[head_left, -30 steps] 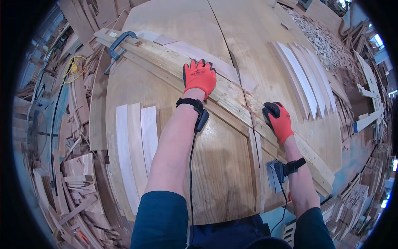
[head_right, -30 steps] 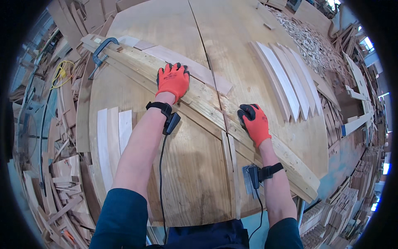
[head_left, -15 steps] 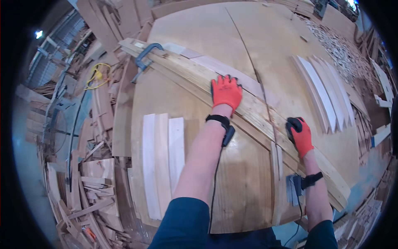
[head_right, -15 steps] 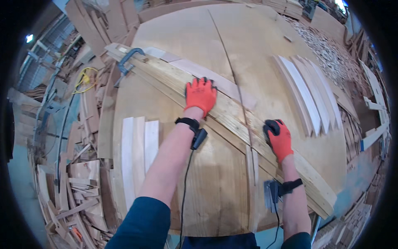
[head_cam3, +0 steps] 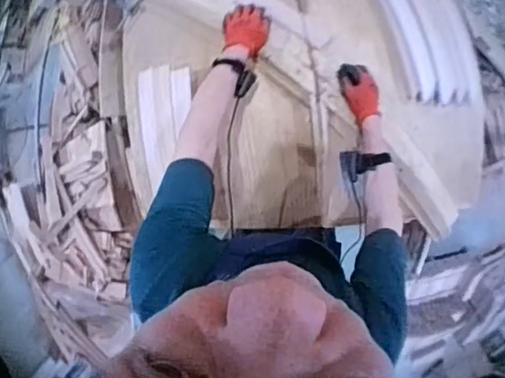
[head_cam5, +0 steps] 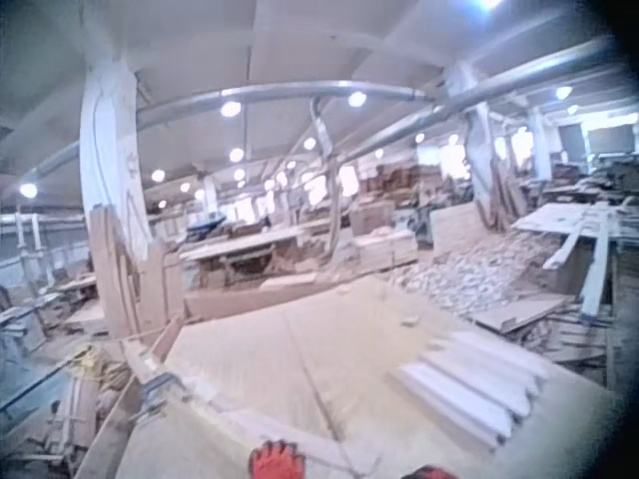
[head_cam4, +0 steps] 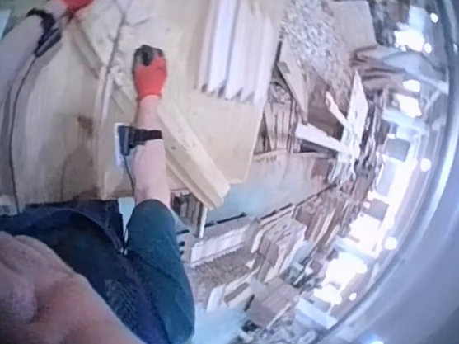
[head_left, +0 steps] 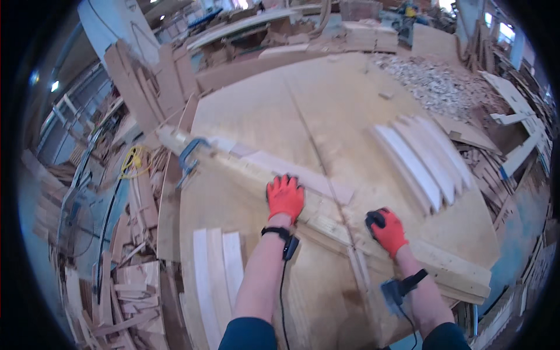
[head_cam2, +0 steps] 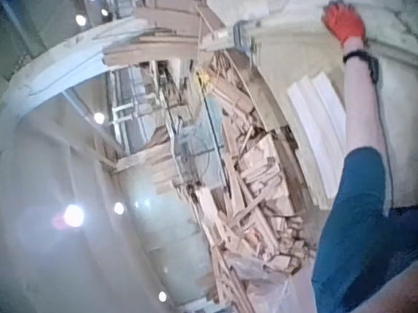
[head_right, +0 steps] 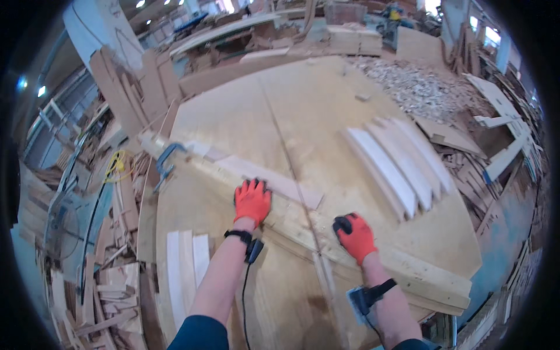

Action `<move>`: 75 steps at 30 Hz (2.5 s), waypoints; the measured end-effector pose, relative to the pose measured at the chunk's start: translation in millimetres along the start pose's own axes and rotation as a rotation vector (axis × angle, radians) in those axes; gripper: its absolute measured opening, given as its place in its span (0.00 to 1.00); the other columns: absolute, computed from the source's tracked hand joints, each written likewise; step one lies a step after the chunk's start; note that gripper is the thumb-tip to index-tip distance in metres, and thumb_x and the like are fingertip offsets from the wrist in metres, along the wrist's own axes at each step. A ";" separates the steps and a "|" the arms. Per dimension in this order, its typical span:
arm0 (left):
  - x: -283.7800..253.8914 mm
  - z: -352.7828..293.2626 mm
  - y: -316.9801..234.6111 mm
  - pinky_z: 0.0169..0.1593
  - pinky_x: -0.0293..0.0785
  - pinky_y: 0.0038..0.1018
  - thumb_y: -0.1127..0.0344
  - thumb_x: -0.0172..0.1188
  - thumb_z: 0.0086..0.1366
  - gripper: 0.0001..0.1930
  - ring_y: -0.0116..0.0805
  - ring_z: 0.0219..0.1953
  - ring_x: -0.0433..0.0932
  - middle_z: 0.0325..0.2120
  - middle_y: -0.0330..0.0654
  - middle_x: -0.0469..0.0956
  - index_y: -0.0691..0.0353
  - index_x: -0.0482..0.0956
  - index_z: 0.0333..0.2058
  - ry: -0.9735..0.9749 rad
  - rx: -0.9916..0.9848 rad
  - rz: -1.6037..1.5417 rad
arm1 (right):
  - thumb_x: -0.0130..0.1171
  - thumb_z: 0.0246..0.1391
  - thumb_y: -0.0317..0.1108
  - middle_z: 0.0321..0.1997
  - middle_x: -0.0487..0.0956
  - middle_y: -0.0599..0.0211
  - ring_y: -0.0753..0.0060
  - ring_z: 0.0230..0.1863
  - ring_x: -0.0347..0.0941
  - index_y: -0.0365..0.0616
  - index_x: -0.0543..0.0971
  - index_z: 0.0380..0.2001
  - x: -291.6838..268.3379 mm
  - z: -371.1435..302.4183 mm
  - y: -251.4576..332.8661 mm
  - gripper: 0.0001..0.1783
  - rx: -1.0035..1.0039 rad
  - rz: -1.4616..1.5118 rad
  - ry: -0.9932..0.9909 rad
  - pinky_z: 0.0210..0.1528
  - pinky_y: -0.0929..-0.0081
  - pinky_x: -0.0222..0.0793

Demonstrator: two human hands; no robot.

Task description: The person uses a circular saw to cut thin wooden planks on a workbench. They guide the wood through the saw blade, then move the cut pieces to a stack on the right side of the table. The process is repeated for multiple planks.

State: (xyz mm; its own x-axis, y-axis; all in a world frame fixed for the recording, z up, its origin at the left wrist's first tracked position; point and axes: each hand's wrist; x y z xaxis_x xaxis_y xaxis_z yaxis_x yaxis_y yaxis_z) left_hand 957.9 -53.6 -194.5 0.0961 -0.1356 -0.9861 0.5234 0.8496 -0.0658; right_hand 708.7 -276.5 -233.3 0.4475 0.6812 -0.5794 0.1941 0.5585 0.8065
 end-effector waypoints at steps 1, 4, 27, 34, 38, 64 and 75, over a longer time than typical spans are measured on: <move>-3.3 -11.9 -4.8 0.71 0.49 0.51 0.51 0.50 0.69 0.25 0.53 0.68 0.61 0.64 0.48 0.70 0.57 0.75 0.60 0.005 -0.005 0.009 | 0.66 0.51 0.40 0.47 0.81 0.55 0.51 0.52 0.76 0.48 0.84 0.44 -2.1 -14.8 -2.3 0.17 -0.040 -0.021 -0.040 0.56 0.59 0.73; -9.3 -49.7 -11.1 0.71 0.51 0.49 0.50 0.52 0.67 0.28 0.52 0.68 0.62 0.65 0.47 0.69 0.58 0.73 0.61 0.026 -0.030 0.061 | 0.66 0.51 0.42 0.47 0.80 0.55 0.50 0.51 0.76 0.49 0.84 0.43 -13.7 -52.8 0.3 0.17 -0.054 -0.039 -0.020 0.55 0.59 0.73; -40.9 -293.8 -96.6 0.69 0.58 0.44 0.52 0.61 0.62 0.26 0.48 0.59 0.71 0.52 0.49 0.78 0.61 0.76 0.55 -0.293 -0.080 -0.233 | 0.71 0.48 0.46 0.45 0.83 0.52 0.55 0.48 0.79 0.38 0.80 0.41 -45.4 -200.0 15.8 0.24 0.121 0.155 -0.065 0.53 0.61 0.73; -65.5 -346.6 -86.4 0.70 0.56 0.45 0.53 0.61 0.62 0.25 0.46 0.58 0.72 0.50 0.48 0.78 0.60 0.76 0.55 -0.254 -0.156 -0.278 | 0.64 0.58 0.44 0.36 0.84 0.61 0.65 0.38 0.79 0.42 0.81 0.40 -143.2 -199.3 46.8 0.17 0.206 0.590 0.796 0.44 0.68 0.75; -64.5 -375.1 -92.9 0.71 0.54 0.47 0.52 0.63 0.61 0.31 0.51 0.62 0.69 0.56 0.51 0.75 0.61 0.73 0.59 -0.312 -0.042 -0.367 | 0.55 0.67 0.46 0.43 0.82 0.64 0.69 0.41 0.78 0.45 0.79 0.55 -118.4 -128.5 22.3 0.22 0.176 1.377 0.209 0.47 0.68 0.75; -168.2 -621.5 12.6 0.72 0.50 0.51 0.51 0.68 0.58 0.44 0.65 0.70 0.55 0.67 0.67 0.59 0.71 0.61 0.67 0.146 -0.525 0.006 | 0.63 0.53 0.46 0.58 0.72 0.48 0.46 0.60 0.68 0.47 0.71 0.64 -81.7 -226.0 38.9 0.35 -0.281 -0.652 0.355 0.58 0.51 0.72; -164.1 -618.2 11.4 0.68 0.63 0.46 0.62 0.62 0.58 0.36 0.66 0.65 0.64 0.60 0.71 0.65 0.81 0.63 0.61 0.140 -0.486 0.034 | 0.62 0.55 0.34 0.69 0.67 0.47 0.41 0.69 0.62 0.57 0.75 0.62 -327.9 -247.6 -152.6 0.29 0.203 -0.587 -0.270 0.68 0.53 0.64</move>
State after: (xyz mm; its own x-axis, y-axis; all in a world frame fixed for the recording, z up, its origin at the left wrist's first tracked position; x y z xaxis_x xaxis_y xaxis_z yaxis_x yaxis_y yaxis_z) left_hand 424.7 293.4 -127.7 -0.0258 -0.0627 -0.9977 0.0637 0.9959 -0.0642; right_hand 316.3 -467.9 -195.5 0.4145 0.1351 -0.9000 0.6202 0.6818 0.3880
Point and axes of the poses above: each hand's wrist, its own z-axis towards the middle knuckle, its own x-axis out of the palm, y = z × x
